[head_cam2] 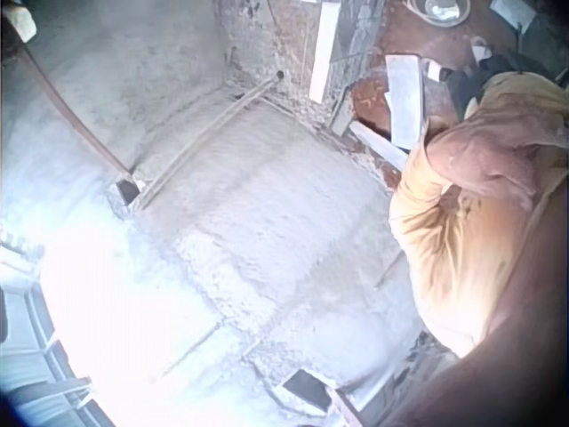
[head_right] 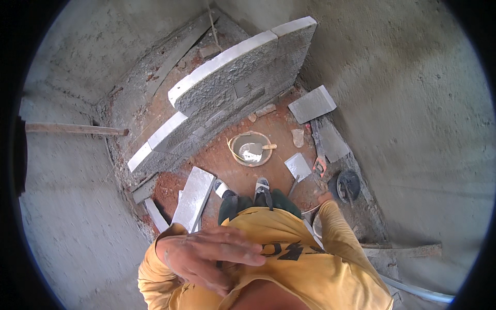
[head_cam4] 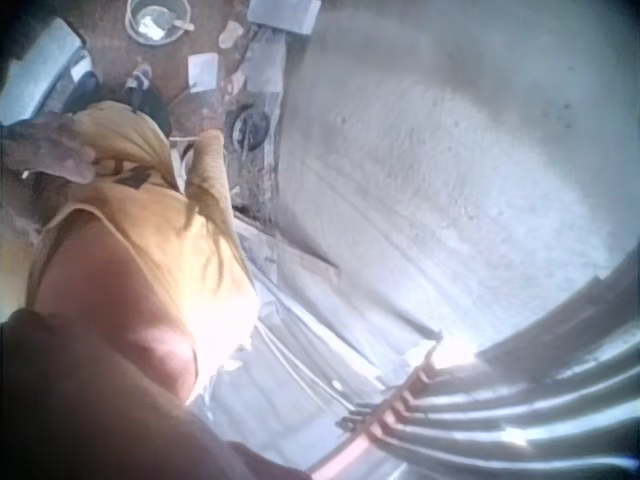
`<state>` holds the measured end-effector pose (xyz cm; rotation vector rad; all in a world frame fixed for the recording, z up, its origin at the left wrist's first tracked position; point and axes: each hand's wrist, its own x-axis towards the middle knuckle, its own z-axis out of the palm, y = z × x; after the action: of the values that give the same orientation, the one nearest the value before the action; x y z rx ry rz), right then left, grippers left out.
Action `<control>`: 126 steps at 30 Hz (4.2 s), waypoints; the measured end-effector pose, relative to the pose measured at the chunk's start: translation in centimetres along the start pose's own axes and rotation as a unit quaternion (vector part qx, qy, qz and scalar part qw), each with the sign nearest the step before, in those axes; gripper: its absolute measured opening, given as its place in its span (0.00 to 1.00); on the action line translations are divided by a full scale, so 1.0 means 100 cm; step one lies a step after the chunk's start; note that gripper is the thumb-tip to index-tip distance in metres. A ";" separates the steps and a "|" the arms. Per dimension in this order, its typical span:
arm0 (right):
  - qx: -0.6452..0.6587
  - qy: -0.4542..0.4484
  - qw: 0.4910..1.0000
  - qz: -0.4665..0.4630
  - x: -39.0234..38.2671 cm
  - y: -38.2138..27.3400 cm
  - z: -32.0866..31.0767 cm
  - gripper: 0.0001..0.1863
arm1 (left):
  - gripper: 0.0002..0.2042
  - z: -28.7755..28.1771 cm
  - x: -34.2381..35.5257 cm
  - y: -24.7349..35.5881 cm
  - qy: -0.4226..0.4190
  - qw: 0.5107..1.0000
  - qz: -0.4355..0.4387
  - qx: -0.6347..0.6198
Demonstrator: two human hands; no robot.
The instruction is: The person applies cement to a wall and places white blocks to build a low wall. They use a trowel to spread cement and a metal bar to tap and align the blocks. The person repeatedly scoops cement from a bucket and applies it to the blocks and wall.
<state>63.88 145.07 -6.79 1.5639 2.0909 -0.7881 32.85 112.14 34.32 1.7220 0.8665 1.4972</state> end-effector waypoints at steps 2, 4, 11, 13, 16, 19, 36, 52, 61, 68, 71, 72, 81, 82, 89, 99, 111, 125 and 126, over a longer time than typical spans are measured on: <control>0.112 0.089 0.990 -0.024 0.014 -0.021 -0.033 0.28 | 0.13 0.001 0.013 0.000 -0.007 0.999 -0.008 0.035; 0.293 0.018 0.955 -0.037 0.023 -0.041 -0.055 0.16 | 0.12 0.004 0.016 -0.005 -0.004 1.000 -0.013 0.007; 0.213 0.000 0.976 -0.053 0.016 -0.032 -0.031 0.22 | 0.08 0.014 0.000 -0.017 0.041 0.996 0.051 -0.066; 0.141 0.012 0.990 -0.025 0.025 -0.012 -0.004 0.25 | 0.07 0.010 0.005 -0.011 0.157 0.984 0.083 -0.032; 0.016 -0.013 1.000 -0.005 0.037 0.024 0.035 0.32 | 0.09 0.040 0.045 -0.001 0.448 0.882 0.146 0.012; 0.108 -0.088 0.988 0.063 0.051 0.034 0.048 0.35 | 0.12 0.056 0.068 0.006 0.533 0.834 0.144 0.011; 0.149 -0.110 0.980 -0.068 0.015 -0.047 -0.031 0.17 | 0.10 0.044 -0.027 -0.080 0.236 0.971 0.024 -0.021; 0.107 -0.144 0.971 -0.159 0.028 -0.177 0.006 0.21 | 0.20 0.266 -0.409 -0.198 0.663 0.404 -0.622 0.106; 0.038 -0.141 0.981 -0.124 -0.043 -0.216 0.079 0.21 | 0.17 0.301 -0.518 -0.200 0.724 0.308 -0.617 0.028; 0.069 -0.175 0.970 -0.155 -0.039 -0.242 0.113 0.21 | 0.15 0.270 -0.573 -0.158 0.762 0.281 -0.583 0.029; 0.054 -0.196 0.965 -0.166 -0.042 -0.257 0.119 0.23 | 0.17 0.255 -0.575 -0.145 0.749 0.281 -0.600 0.023; 0.059 -0.205 0.964 -0.162 -0.046 -0.261 0.118 0.23 | 0.17 0.252 -0.574 -0.144 0.748 0.286 -0.598 0.029; 0.004 -0.173 0.964 -0.202 -0.099 -0.285 0.118 0.25 | 0.20 0.288 -0.585 -0.154 0.737 0.311 -0.600 -0.019; 0.012 -0.176 0.964 -0.198 -0.104 -0.287 0.121 0.25 | 0.20 0.294 -0.589 -0.152 0.738 0.311 -0.599 -0.021; 0.007 -0.185 0.967 -0.174 -0.123 -0.285 0.143 0.23 | 0.16 0.308 -0.629 -0.134 0.737 0.308 -0.602 0.003; -0.087 -0.130 0.976 -0.154 -0.161 -0.247 0.144 0.27 | 0.16 0.238 -0.656 -0.102 0.718 0.381 -0.583 -0.020; -0.056 -0.191 0.977 0.074 -0.226 -0.005 0.281 0.26 | 0.15 0.081 -0.651 -0.058 0.519 0.480 -0.707 0.028; 0.345 0.041 0.903 0.253 -0.246 0.037 0.140 0.27 | 0.11 -0.023 -0.420 -0.267 0.243 0.663 -0.708 0.016; 0.377 0.063 0.895 0.230 -0.257 0.048 0.142 0.27 | 0.12 -0.023 -0.400 -0.283 0.191 0.684 -0.704 0.021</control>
<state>75.70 118.13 -2.34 2.4333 1.4191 -1.4337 24.68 94.09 -10.57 0.2720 1.8185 0.6398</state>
